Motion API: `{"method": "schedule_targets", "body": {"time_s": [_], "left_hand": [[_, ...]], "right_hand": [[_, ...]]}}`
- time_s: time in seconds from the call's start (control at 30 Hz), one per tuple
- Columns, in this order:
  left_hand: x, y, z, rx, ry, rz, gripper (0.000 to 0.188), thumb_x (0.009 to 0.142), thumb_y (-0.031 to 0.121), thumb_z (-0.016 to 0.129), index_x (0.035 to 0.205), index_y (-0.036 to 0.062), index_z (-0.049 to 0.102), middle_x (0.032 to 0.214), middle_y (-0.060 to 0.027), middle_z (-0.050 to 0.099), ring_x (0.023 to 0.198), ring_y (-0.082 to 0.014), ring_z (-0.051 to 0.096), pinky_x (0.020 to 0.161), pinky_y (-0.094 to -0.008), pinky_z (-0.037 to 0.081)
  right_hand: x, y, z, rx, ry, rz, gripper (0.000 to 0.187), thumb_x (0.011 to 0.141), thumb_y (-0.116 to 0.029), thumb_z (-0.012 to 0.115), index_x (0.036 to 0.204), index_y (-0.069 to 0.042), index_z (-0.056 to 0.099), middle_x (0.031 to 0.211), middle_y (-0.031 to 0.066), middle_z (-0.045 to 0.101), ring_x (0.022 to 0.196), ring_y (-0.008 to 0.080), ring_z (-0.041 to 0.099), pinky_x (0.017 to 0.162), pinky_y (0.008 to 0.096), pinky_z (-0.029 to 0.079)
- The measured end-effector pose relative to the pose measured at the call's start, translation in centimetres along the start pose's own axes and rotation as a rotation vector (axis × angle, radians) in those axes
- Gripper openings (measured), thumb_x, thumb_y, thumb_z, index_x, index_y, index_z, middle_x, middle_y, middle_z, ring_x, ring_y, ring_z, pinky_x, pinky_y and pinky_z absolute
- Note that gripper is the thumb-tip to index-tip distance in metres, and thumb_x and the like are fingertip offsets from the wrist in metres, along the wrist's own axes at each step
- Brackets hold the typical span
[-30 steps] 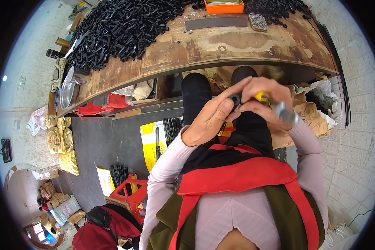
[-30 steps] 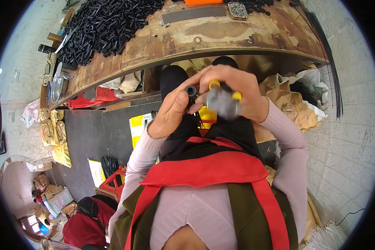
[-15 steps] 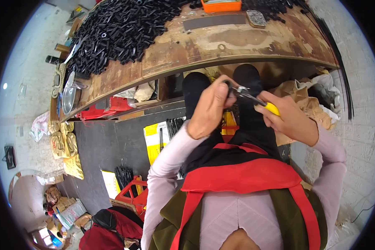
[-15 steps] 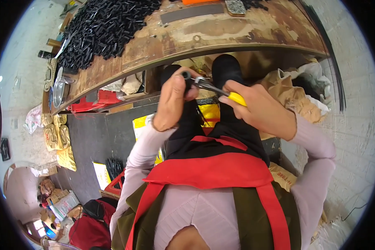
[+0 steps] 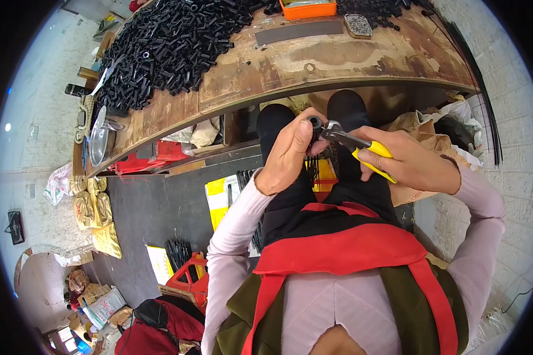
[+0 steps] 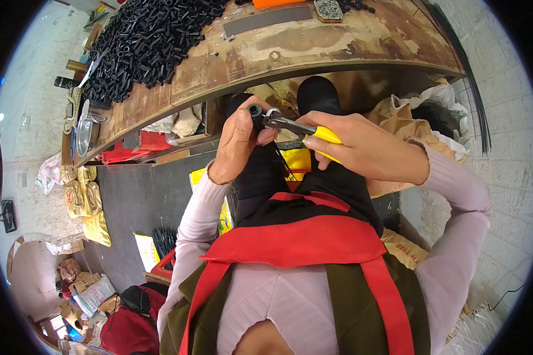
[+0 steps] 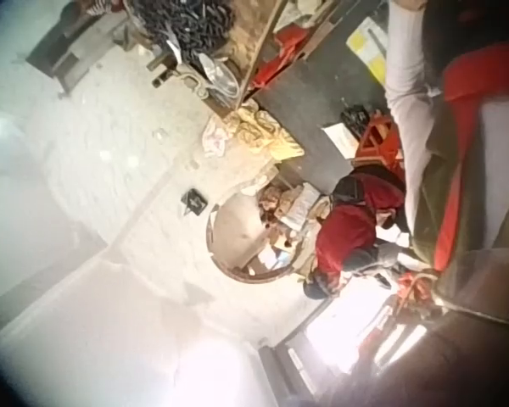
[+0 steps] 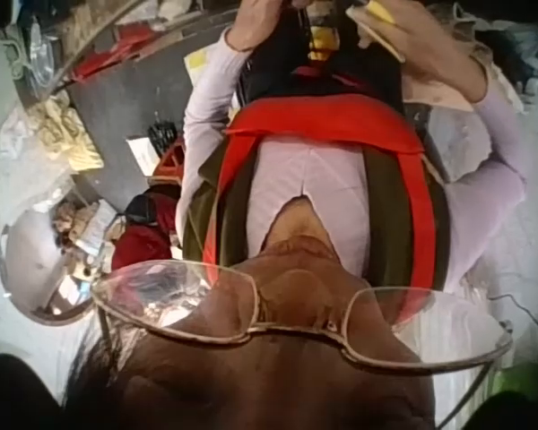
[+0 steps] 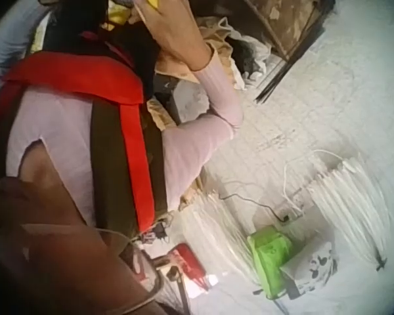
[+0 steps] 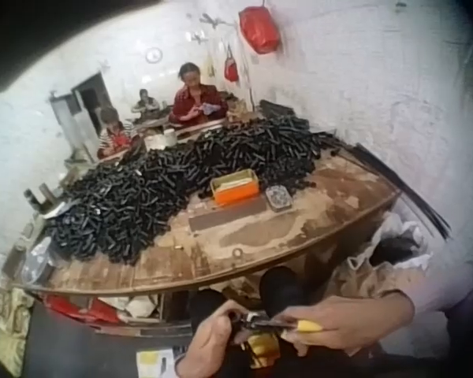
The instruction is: Trimming and bundling black plastic components using hand tools at a production workbench.
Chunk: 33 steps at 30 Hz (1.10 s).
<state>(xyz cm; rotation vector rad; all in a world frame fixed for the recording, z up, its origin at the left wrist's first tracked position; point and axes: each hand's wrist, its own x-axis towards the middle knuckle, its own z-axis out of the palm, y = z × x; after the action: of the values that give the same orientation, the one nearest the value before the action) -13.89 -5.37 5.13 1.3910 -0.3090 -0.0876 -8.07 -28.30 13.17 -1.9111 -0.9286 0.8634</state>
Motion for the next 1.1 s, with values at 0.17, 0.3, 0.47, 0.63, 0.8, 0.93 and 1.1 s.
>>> {"method": "schedule_targets", "body": {"time_s": [0.17,0.3,0.47,0.63,0.8,0.93,1.1], "left_hand": [[-0.5,1.1,0.8,0.088,-0.002,-0.016,0.060,0.100,0.058,0.033,0.102,-0.0001,0.048,0.073,0.0001,0.044,0.067,-0.0076,0.037,0.059,-0.0222,0.028],[-1.7,1.0,0.8,0.222,0.047,0.000,0.061,0.100,0.058,0.032,0.101,0.0003,0.051,0.073,0.0012,0.045,0.066,-0.0070,0.037,0.059,-0.0218,0.028],[-1.6,0.9,-0.2,0.075,0.000,-0.023,0.064,0.099,0.059,0.032,0.103,-0.0014,0.051,0.074,-0.0004,0.046,0.068,-0.0080,0.038,0.062,-0.0230,0.031],[-1.0,0.1,-0.7,-0.022,0.043,0.026,0.064,0.099,0.059,0.034,0.104,-0.0029,0.051,0.075,-0.0018,0.045,0.069,-0.0090,0.039,0.064,-0.0245,0.033],[-0.5,0.7,0.1,0.062,0.021,0.030,0.062,0.100,0.057,0.034,0.103,-0.0025,0.052,0.075,-0.0011,0.046,0.069,-0.0083,0.038,0.064,-0.0239,0.032],[-1.3,1.2,0.7,0.144,-0.025,-0.038,0.059,0.102,0.052,0.033,0.109,-0.0028,0.055,0.075,-0.0013,0.049,0.067,-0.0076,0.040,0.063,-0.0231,0.032],[-0.9,2.6,-3.7,0.413,0.318,0.137,0.058,0.100,0.051,0.040,0.121,-0.0001,0.057,0.071,0.0015,0.049,0.060,-0.0095,0.045,0.057,-0.0245,0.037]], "right_hand": [[-0.2,-1.6,-0.5,0.141,-0.144,0.277,0.029,0.102,-0.024,0.043,0.115,0.000,0.051,0.072,0.0082,0.060,0.057,0.0160,0.061,0.054,0.0287,0.048],[0.6,-0.9,-1.1,0.680,-0.468,0.432,0.030,0.103,-0.025,0.043,0.122,-0.002,0.048,0.068,0.0107,0.057,0.058,0.0192,0.060,0.049,0.0313,0.049],[1.0,-1.2,-0.3,0.770,-0.409,0.449,0.032,0.102,-0.023,0.046,0.124,-0.001,0.047,0.070,0.0104,0.057,0.059,0.0190,0.060,0.054,0.0316,0.050],[0.6,0.5,1.0,-0.172,0.021,-0.085,0.034,0.095,-0.014,0.054,0.125,-0.001,0.049,0.087,0.0151,0.062,0.062,0.0236,0.061,0.060,0.0354,0.046],[0.2,0.1,-0.2,-0.289,0.112,-0.146,0.030,0.094,-0.014,0.056,0.120,-0.001,0.051,0.088,0.0201,0.062,0.069,0.0391,0.060,0.062,0.0425,0.046],[-0.5,-0.4,-0.2,-0.291,-0.008,-0.032,0.027,0.093,-0.013,0.057,0.117,-0.002,0.051,0.088,0.0233,0.062,0.079,0.0435,0.061,0.065,0.0456,0.047],[2.5,1.6,-0.8,-0.139,0.180,-0.033,0.034,0.094,-0.025,0.059,0.118,-0.002,0.051,0.081,0.0216,0.062,0.071,0.0341,0.065,0.060,0.0413,0.047]]}}
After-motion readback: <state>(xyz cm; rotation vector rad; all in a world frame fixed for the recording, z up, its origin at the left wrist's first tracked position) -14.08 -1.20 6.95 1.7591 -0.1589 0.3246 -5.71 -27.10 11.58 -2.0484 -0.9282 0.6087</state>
